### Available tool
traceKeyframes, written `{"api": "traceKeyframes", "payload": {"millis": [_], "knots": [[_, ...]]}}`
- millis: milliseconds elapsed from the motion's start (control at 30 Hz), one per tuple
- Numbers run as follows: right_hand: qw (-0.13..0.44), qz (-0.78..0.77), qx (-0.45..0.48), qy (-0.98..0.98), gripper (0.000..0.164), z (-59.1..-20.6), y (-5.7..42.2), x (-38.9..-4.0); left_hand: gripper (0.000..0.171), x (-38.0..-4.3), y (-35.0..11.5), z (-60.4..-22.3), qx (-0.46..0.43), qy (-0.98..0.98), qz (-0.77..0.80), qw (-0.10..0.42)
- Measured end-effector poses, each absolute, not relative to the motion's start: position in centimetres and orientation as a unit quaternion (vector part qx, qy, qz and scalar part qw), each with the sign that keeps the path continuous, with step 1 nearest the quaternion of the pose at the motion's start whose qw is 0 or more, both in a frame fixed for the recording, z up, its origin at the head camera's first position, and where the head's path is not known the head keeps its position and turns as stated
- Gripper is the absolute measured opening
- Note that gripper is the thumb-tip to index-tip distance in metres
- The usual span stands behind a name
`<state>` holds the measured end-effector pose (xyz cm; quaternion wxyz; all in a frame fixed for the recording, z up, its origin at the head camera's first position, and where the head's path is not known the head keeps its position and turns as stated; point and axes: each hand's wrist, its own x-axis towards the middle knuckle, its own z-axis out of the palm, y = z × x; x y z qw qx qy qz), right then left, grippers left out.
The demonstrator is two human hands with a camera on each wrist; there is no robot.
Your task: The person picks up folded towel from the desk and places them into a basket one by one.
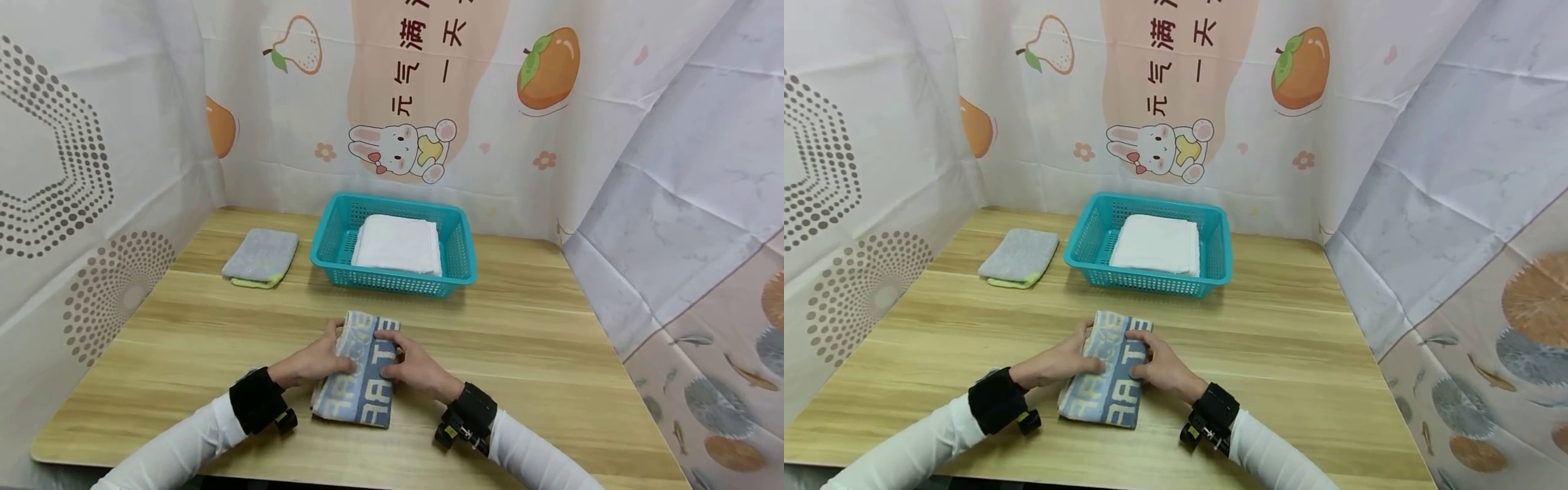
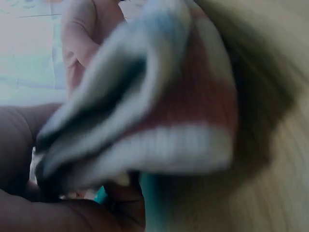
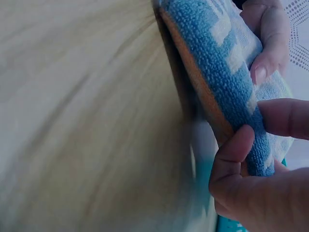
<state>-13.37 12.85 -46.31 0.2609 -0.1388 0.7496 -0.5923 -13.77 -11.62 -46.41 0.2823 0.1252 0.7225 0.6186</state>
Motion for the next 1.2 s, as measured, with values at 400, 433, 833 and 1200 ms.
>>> {"api": "traceKeyframes", "payload": {"millis": [400, 433, 833, 1200], "knots": [[0.199, -0.502, -0.2, 0.818, 0.088, -46.4, 13.4, -13.5, 0.107, -13.7, -12.0, -46.6, 0.251, 0.795, 0.524, 0.172], [0.197, -0.493, -0.207, 0.822, 0.091, -46.5, 13.4, -13.5, 0.107, -13.7, -12.0, -46.6, 0.258, 0.799, 0.516, 0.168], [0.204, -0.479, -0.223, 0.824, 0.099, -46.6, 13.6, -13.2, 0.094, -13.9, -12.4, -46.6, 0.28, 0.818, 0.456, 0.212], [0.206, -0.517, -0.218, 0.802, 0.1, -43.1, 14.3, -14.8, 0.094, -15.5, -12.1, -43.3, 0.313, 0.818, 0.451, 0.17]]}}
